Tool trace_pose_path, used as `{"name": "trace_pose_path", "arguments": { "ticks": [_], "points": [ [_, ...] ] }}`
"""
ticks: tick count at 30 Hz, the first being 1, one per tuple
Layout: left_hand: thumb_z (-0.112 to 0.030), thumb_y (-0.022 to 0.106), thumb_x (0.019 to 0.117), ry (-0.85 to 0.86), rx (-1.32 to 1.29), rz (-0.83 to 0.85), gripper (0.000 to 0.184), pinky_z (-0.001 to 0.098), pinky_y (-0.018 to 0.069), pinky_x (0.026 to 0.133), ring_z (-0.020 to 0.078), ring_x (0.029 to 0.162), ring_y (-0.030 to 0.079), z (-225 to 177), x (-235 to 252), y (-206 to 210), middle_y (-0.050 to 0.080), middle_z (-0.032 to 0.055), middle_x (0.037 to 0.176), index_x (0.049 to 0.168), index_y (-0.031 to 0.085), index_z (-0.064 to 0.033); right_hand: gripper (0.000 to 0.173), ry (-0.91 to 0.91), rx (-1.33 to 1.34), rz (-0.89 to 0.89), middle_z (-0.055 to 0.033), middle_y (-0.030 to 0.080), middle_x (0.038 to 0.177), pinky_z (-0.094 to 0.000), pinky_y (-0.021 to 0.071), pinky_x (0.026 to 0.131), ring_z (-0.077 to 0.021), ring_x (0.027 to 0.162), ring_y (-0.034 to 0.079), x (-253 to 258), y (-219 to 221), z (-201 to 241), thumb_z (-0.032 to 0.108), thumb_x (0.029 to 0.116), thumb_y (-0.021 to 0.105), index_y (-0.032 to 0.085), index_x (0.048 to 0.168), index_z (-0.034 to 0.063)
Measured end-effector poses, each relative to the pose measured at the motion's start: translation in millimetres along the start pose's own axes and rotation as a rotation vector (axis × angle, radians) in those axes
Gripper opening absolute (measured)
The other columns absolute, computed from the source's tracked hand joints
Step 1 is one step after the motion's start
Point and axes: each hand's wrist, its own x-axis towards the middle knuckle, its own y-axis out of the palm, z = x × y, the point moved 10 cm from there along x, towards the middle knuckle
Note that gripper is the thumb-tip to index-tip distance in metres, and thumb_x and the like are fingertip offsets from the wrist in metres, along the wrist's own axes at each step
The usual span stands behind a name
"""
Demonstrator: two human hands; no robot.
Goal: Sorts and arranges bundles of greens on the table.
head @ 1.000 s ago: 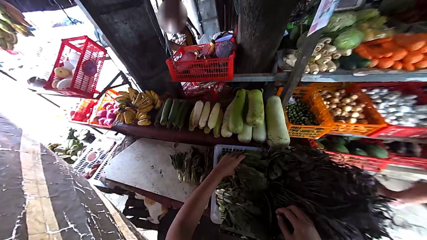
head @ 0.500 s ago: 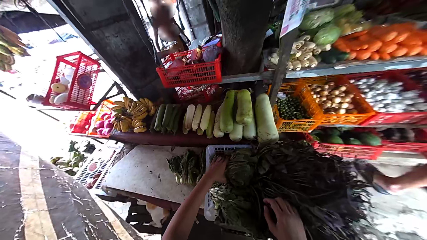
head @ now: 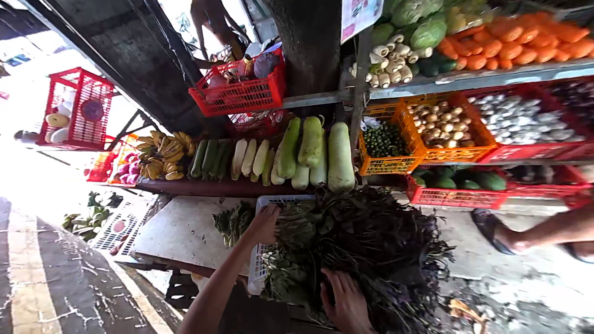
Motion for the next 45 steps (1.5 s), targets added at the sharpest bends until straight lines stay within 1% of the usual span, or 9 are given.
{"name": "trace_pose_path", "arguments": {
  "ticks": [9, 13, 17, 22, 26, 29, 36, 40, 45],
  "points": [
    [-0.031, 0.096, 0.0504, -0.291, -0.134, -0.409, 0.115, 0.0524, 0.0292, 0.122, 0.0452, 0.142, 0.044, 6, -106, -71, 0.048, 0.0316, 0.148, 0.143, 0.043, 0.0104, 0.035, -0.076, 0.031, 0.062, -0.0045, 0.073, 0.106, -0.0406, 0.0571, 0.077, -0.0258, 0.095, 0.07, -3, 4, 3, 0.034, 0.0935, 0.054, 0.073, 0.118, 0.0178],
    [-0.035, 0.088, 0.0551, -0.431, -0.347, -0.761, 0.112, 0.0568, 0.0466, 0.107, 0.0454, 0.126, 0.058, 33, -156, -86, 0.058, 0.0332, 0.134, 0.143, 0.04, 0.0144, 0.036, -0.099, 0.041, 0.068, -0.0043, 0.073, 0.106, -0.0406, 0.0558, 0.079, -0.025, 0.096, 0.069, -1, 6, 4, 0.035, 0.094, 0.053, 0.072, 0.118, 0.018],
    [-0.017, 0.085, 0.075, -0.617, -0.643, -0.943, 0.087, 0.0549, 0.051, 0.103, 0.0373, 0.118, 0.065, 81, -202, -86, 0.064, 0.0283, 0.126, 0.146, 0.041, 0.0083, 0.037, -0.116, 0.018, 0.065, -0.0067, 0.073, 0.106, -0.0431, 0.0551, 0.078, -0.0265, 0.094, 0.069, -2, 4, 5, 0.036, 0.0944, 0.054, 0.073, 0.118, 0.0154],
    [-0.004, 0.08, 0.0795, -0.667, -1.004, -1.374, 0.079, 0.0366, 0.0508, 0.107, 0.0192, 0.125, 0.06, 182, -246, -76, 0.059, 0.019, 0.137, 0.147, 0.04, 0.0059, 0.039, -0.126, -0.03, 0.083, -0.0095, 0.073, 0.104, -0.0459, 0.0549, 0.075, -0.0295, 0.091, 0.069, 2, 4, 9, 0.039, 0.0947, 0.054, 0.074, 0.116, 0.0122],
    [-0.004, 0.077, 0.081, -0.722, -1.256, -1.598, 0.076, 0.0338, 0.0535, 0.1, 0.016, 0.119, 0.061, 254, -255, -40, 0.06, 0.0147, 0.133, 0.145, 0.038, 0.0024, 0.04, -0.125, -0.09, 0.066, -0.0092, 0.074, 0.101, -0.0464, 0.0522, 0.072, -0.0296, 0.087, 0.068, 2, 5, 10, 0.039, 0.0945, 0.053, 0.075, 0.113, 0.0115],
    [-0.011, 0.079, 0.0831, -0.881, -1.31, -1.572, 0.072, 0.0365, 0.0536, 0.096, 0.0192, 0.115, 0.062, 298, -243, -3, 0.061, 0.0167, 0.13, 0.142, 0.041, 0.0043, 0.038, -0.117, -0.129, 0.082, -0.0119, 0.073, 0.101, -0.0512, 0.0518, 0.073, -0.033, 0.088, 0.069, 4, 6, 14, 0.037, 0.0914, 0.053, 0.076, 0.107, 0.0121],
    [-0.037, 0.091, 0.0732, -1.353, -1.369, -0.981, 0.131, 0.0582, 0.0467, 0.108, 0.046, 0.136, 0.048, 393, -182, 183, 0.039, 0.0346, 0.152, 0.161, 0.001, 0.0011, 0.034, -0.03, -0.208, 0.22, -0.0198, 0.071, 0.101, -0.0569, 0.0496, 0.082, -0.0409, 0.094, 0.067, 14, 11, 22, 0.032, 0.0858, 0.061, 0.077, 0.103, 0.007],
    [-0.039, 0.082, 0.0839, -1.285, -1.022, -0.358, 0.116, 0.0659, 0.0314, 0.116, 0.0525, 0.147, 0.03, 384, -140, 267, 0.021, 0.0336, 0.163, 0.165, 0.006, -0.0072, 0.041, 0.005, -0.174, 0.225, -0.0199, 0.071, 0.101, -0.054, 0.0481, 0.088, -0.0383, 0.096, 0.067, 15, 11, 23, 0.041, 0.0881, 0.059, 0.076, 0.103, 0.0071],
    [-0.019, 0.083, 0.0796, -0.999, -0.98, -0.527, 0.102, 0.0614, 0.0328, 0.117, 0.0476, 0.146, 0.036, 394, -124, 267, 0.031, 0.0288, 0.161, 0.163, 0.026, -0.0073, 0.048, 0.076, -0.136, 0.248, -0.0224, 0.069, 0.101, -0.053, 0.0463, 0.093, -0.0396, 0.099, 0.064, 19, 16, 21, 0.045, 0.0881, 0.06, 0.074, 0.106, 0.0032]
  ]
}}
